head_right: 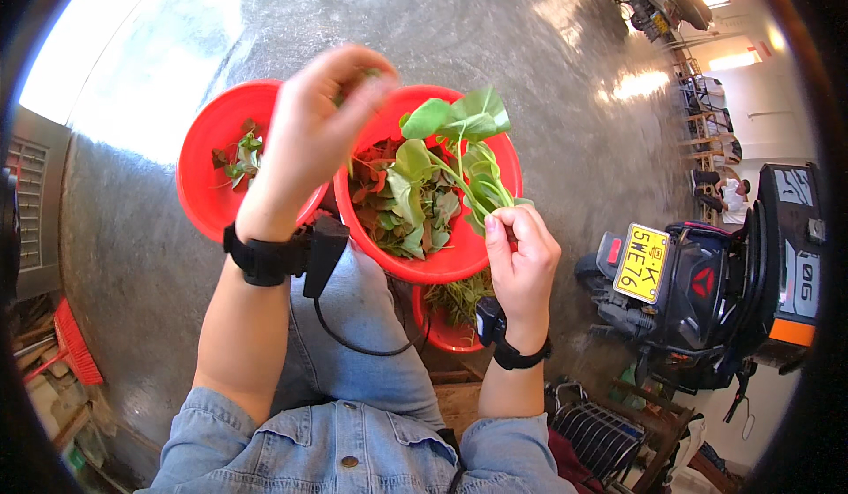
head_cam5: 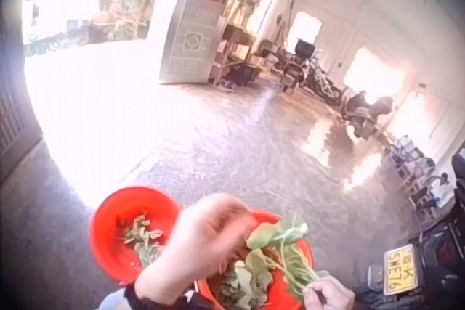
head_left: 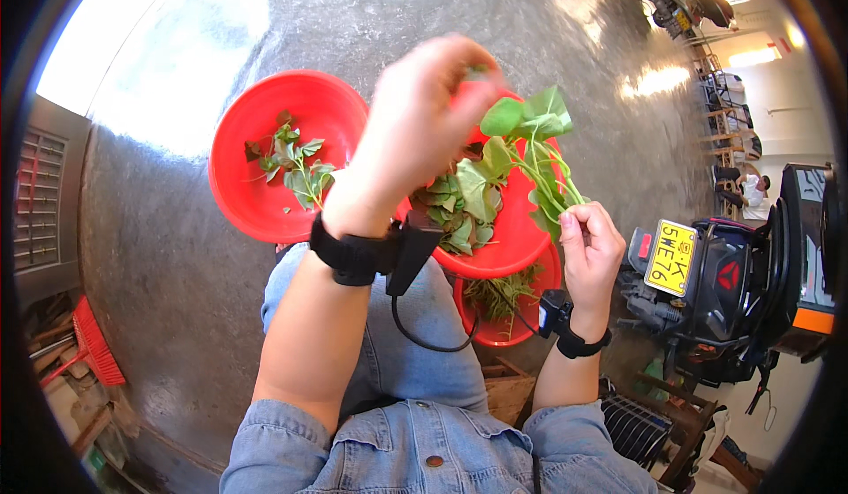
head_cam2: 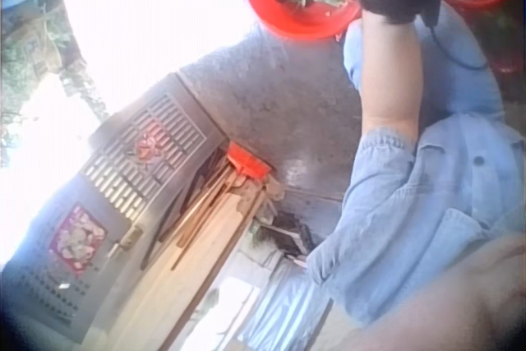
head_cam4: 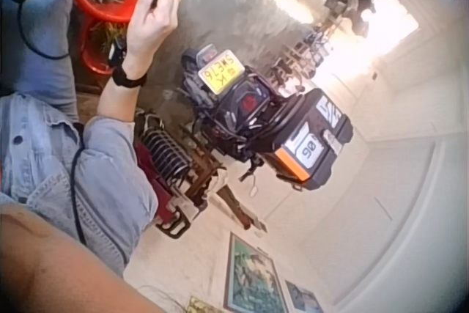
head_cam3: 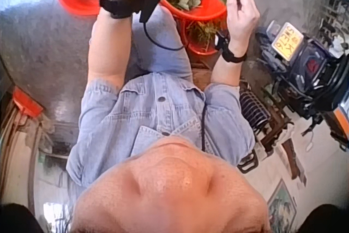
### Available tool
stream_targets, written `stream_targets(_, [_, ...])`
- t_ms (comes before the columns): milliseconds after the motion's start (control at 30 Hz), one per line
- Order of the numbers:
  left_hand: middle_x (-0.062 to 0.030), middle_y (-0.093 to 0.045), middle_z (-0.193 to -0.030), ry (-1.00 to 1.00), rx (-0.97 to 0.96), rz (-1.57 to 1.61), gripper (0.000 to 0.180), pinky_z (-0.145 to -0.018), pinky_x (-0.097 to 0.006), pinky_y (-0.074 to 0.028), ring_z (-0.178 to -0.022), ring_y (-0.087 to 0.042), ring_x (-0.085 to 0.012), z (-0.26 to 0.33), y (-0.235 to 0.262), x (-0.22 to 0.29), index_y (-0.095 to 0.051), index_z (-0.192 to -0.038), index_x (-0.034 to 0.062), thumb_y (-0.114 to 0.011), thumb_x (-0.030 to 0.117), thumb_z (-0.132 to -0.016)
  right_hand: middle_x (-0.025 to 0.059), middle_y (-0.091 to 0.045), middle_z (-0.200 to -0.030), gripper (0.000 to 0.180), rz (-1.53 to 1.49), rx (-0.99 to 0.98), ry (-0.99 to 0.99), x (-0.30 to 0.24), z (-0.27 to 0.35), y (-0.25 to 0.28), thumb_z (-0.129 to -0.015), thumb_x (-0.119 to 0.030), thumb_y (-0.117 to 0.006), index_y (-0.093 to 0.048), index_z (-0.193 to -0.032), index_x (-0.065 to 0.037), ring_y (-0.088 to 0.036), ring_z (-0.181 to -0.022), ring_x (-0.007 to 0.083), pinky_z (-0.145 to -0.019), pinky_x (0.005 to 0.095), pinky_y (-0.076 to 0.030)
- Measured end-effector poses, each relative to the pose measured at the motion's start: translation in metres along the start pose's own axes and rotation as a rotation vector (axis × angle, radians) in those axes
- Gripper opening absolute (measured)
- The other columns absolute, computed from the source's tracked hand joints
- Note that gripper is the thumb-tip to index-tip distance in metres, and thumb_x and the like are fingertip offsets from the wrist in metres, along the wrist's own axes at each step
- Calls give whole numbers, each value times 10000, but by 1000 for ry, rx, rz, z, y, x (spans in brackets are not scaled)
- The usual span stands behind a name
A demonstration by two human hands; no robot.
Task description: The person picks up stems of leafy greens, plucks individual leaves by hand, and sorts them into one red bowl while placing the bare stems into a second red bowl.
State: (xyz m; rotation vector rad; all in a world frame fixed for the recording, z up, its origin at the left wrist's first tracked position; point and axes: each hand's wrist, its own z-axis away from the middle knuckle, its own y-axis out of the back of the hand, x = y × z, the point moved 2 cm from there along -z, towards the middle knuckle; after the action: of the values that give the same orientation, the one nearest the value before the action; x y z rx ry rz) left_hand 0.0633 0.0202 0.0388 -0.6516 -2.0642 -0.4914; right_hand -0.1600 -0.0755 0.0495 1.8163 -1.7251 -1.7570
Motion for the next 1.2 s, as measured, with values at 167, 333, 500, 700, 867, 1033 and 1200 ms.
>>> stream_targets(167, [-81, -608, -713, -291, -389, -335, 108, -613, -348, -494, -699, -608, -262, 22, -35, 9, -652, -740, 49, -677, 92, -645, 69, -496, -701, 70, 14, -21, 19, -8, -7, 0, -834, 0, -587, -537, -798, 33, -471, -588, 117, -546, 233, -393])
stream_targets(333, [-66, -604, -692, -369, -355, -364, 95, -612, -341, -496, -688, -610, -243, 23, -37, 11, -662, -722, 57, -669, 90, -633, 74, -505, -702, 67, 30, -43, 44, -11, -8, -3, -826, 3, -595, -543, -796, 32, -484, -592, 125, -549, 237, -401])
stream_targets(500, [-77, -614, -721, -339, -470, -485, 98, -624, -351, -498, -712, -614, -253, 25, -40, 7, -665, -728, 56, -656, 119, -653, 77, -507, -699, 67, 63, -40, 62, -12, -9, -3, -818, 6, -600, -544, -788, 29, -490, -586, 132, -545, 244, -402])
stream_targets(700, [-144, -613, -691, 112, -353, -101, 126, -594, -361, -475, -656, -605, -301, 28, -54, 8, -675, -792, 22, -617, 82, -698, 76, -507, -689, 67, 68, -60, 71, -15, -9, -6, -807, 11, -601, -542, -779, 26, -485, -568, 135, -535, 250, -401])
stream_targets(867, [-34, -629, -700, 635, -255, 422, 157, -514, -228, -425, -587, -538, -51, 35, -62, -2, -663, -836, -44, -617, 105, -820, 77, -508, -675, 62, 55, -25, 90, -18, -12, -7, -795, 24, -595, -541, -766, 22, -487, -550, 140, -518, 259, -400])
stream_targets(1033, [-45, -633, -721, 831, 67, 765, 143, -513, -217, -435, -547, -549, -85, 34, -61, -20, -659, -858, -22, -594, 104, -846, 79, -507, -650, 68, 35, -76, 125, -23, -8, -16, -790, 22, -597, -545, -745, 25, -492, -530, 139, -513, 244, -404])
stream_targets(1200, [25, -587, -709, 523, 202, 520, 138, -550, -194, -449, -632, -510, -38, 12, -26, -27, -637, -891, 8, -622, 142, -862, 34, -517, -650, 108, -83, 58, -46, -2, -4, -4, -819, 6, -582, -528, -728, 31, -477, -559, 70, -516, 209, -383])
